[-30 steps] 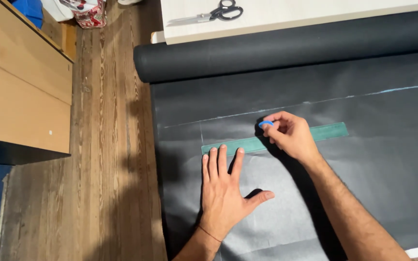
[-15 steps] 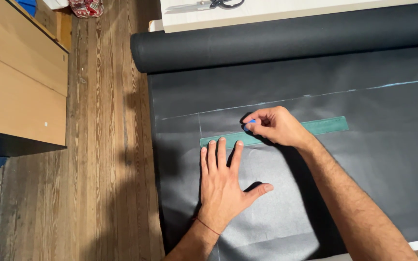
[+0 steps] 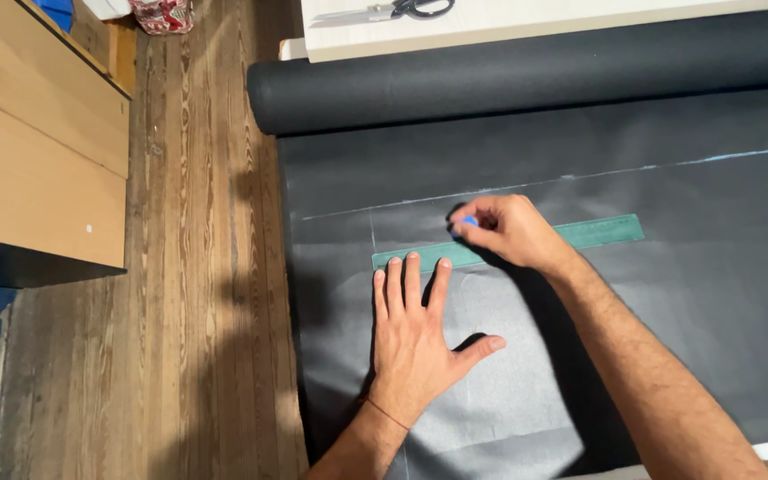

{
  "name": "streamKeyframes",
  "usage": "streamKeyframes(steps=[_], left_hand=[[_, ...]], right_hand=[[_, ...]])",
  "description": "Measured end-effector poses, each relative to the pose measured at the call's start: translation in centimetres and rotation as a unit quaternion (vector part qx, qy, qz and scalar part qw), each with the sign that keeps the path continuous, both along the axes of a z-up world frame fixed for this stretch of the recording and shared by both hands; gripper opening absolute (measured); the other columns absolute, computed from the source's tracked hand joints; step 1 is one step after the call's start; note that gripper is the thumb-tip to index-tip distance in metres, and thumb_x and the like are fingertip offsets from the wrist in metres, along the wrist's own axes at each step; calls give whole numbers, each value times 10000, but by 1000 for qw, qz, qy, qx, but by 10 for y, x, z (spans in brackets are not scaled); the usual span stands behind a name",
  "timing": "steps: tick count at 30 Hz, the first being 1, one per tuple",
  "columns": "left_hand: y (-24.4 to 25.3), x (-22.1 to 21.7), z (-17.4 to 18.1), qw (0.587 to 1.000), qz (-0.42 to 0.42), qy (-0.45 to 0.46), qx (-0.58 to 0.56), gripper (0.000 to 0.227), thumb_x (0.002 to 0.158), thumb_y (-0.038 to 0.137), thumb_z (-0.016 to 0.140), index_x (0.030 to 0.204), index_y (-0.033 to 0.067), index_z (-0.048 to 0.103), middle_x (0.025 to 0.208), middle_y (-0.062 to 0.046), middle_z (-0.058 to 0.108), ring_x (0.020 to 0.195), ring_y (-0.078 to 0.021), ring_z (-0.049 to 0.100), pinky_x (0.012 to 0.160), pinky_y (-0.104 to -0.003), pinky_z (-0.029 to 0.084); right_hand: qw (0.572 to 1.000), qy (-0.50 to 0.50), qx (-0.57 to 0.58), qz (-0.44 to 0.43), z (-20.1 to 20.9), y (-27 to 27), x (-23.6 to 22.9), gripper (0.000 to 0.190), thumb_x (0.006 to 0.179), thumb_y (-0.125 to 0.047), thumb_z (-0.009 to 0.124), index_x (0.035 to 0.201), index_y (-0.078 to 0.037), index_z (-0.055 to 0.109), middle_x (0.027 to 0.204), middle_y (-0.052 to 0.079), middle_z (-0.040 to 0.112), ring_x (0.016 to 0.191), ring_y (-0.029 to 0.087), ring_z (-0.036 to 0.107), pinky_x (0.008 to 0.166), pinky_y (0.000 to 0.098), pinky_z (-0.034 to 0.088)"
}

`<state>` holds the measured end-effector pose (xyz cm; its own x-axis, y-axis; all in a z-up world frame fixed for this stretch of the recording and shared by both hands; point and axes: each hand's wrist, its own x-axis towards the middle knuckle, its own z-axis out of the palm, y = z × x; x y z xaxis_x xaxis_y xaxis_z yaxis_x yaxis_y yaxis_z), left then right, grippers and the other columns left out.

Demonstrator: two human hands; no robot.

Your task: Marking straight lines on a large sheet of black leather using a ruler and blue chalk

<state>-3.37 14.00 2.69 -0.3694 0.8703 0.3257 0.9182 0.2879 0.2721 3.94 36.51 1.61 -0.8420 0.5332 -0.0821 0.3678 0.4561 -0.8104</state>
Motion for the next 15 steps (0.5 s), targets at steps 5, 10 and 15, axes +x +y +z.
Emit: streamKeyframes(steps=[5, 10, 15], left_hand=[[0, 1, -2, 1000, -1, -5, 13, 1088, 794, 906, 444, 1487, 72, 522, 1491, -280, 463, 1386, -471, 416, 1210, -601, 241], [-1, 0, -1, 1000, 1, -1, 11, 1070, 796, 902, 444, 1475, 81, 535, 1475, -266, 469, 1384, -466, 416, 1210, -590, 238], [-2, 1, 0, 1000, -9, -19, 4, 1059, 825, 882, 398, 1500, 75, 512, 1504, -307, 457, 1392, -490, 406, 1220, -607, 214]], right_hand=[[999, -38, -13, -9, 12, -3, -2, 166, 947, -275, 731, 996, -130, 794, 599, -71, 541, 555, 45, 391, 534, 240, 363], [998, -36, 35, -23, 9, -4, -6, 190, 963, -298, 695, 1010, -133, 776, 615, -58, 558, 559, 61, 412, 563, 258, 386], [988, 112, -104, -20, -32, 10, 4, 134, 1019, -134, 614, 1065, -58, 715, 881, 3, 731, 759, 41, 615, 724, 211, 514]])
